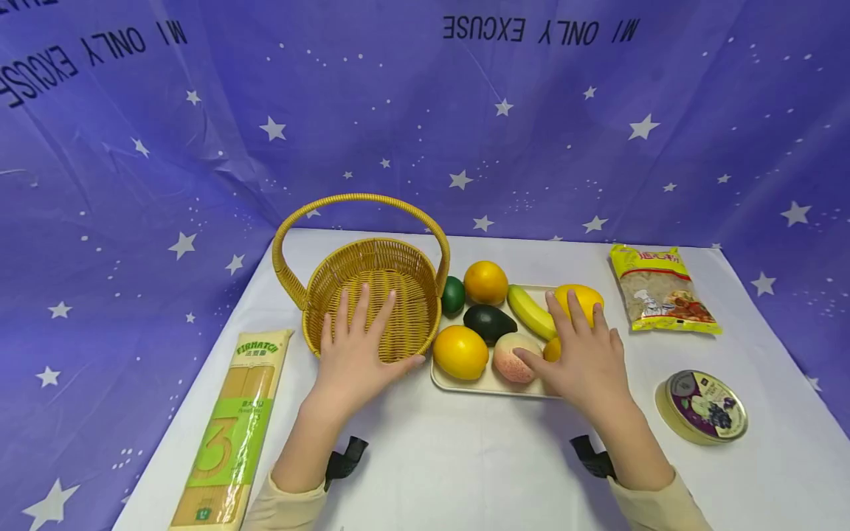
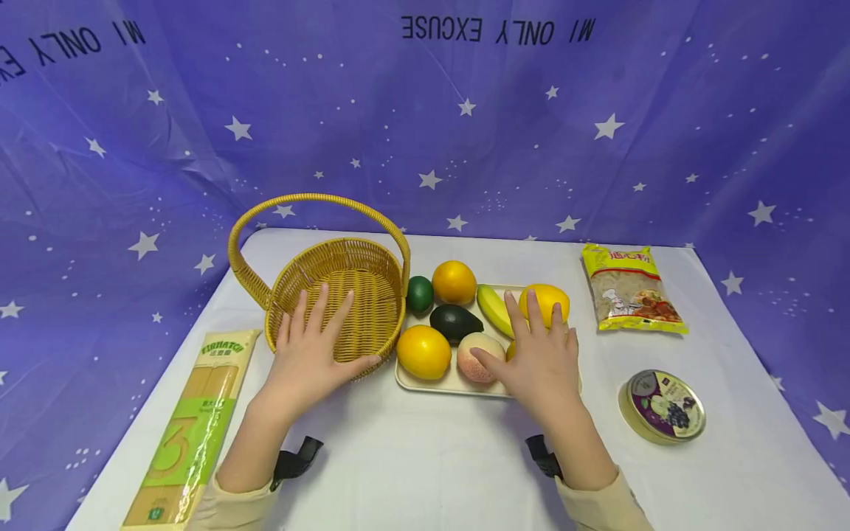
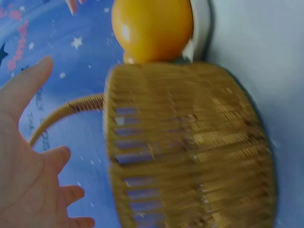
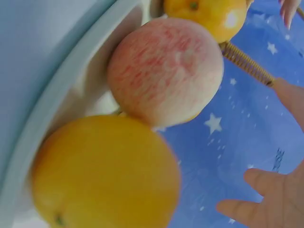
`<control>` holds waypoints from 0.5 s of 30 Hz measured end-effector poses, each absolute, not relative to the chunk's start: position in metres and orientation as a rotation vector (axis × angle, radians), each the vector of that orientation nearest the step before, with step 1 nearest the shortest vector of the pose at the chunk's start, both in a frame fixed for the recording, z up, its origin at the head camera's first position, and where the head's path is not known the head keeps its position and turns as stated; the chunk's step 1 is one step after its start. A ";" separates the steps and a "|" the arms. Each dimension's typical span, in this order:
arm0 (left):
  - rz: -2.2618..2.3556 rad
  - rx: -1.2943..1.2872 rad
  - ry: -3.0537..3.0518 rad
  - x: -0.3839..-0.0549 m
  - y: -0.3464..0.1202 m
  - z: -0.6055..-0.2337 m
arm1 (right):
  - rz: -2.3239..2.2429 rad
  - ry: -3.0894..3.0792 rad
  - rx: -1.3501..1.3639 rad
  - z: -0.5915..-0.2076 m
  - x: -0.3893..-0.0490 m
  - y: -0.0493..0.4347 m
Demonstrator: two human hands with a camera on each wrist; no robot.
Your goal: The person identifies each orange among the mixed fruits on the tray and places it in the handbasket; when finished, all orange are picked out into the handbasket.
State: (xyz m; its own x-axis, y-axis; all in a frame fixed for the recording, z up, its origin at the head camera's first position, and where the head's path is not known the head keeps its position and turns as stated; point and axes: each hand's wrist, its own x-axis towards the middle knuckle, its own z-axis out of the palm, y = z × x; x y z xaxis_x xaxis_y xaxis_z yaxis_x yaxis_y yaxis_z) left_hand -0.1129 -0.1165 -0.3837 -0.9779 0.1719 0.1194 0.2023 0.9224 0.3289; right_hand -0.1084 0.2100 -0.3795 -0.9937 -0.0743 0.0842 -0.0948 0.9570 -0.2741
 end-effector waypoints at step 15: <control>-0.869 0.076 -2.952 -0.103 -0.163 -0.412 | 0.712 -3.103 -0.062 -0.409 -0.090 0.267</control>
State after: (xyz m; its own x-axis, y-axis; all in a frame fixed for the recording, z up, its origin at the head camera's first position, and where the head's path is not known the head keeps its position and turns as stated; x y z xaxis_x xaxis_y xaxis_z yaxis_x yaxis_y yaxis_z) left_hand -0.1034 -0.1628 -0.4116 -0.9968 -0.0651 0.0468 -0.0293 0.8394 0.5427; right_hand -0.0903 0.2672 -0.4088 -0.9983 0.0284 -0.0499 0.0474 0.8992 -0.4350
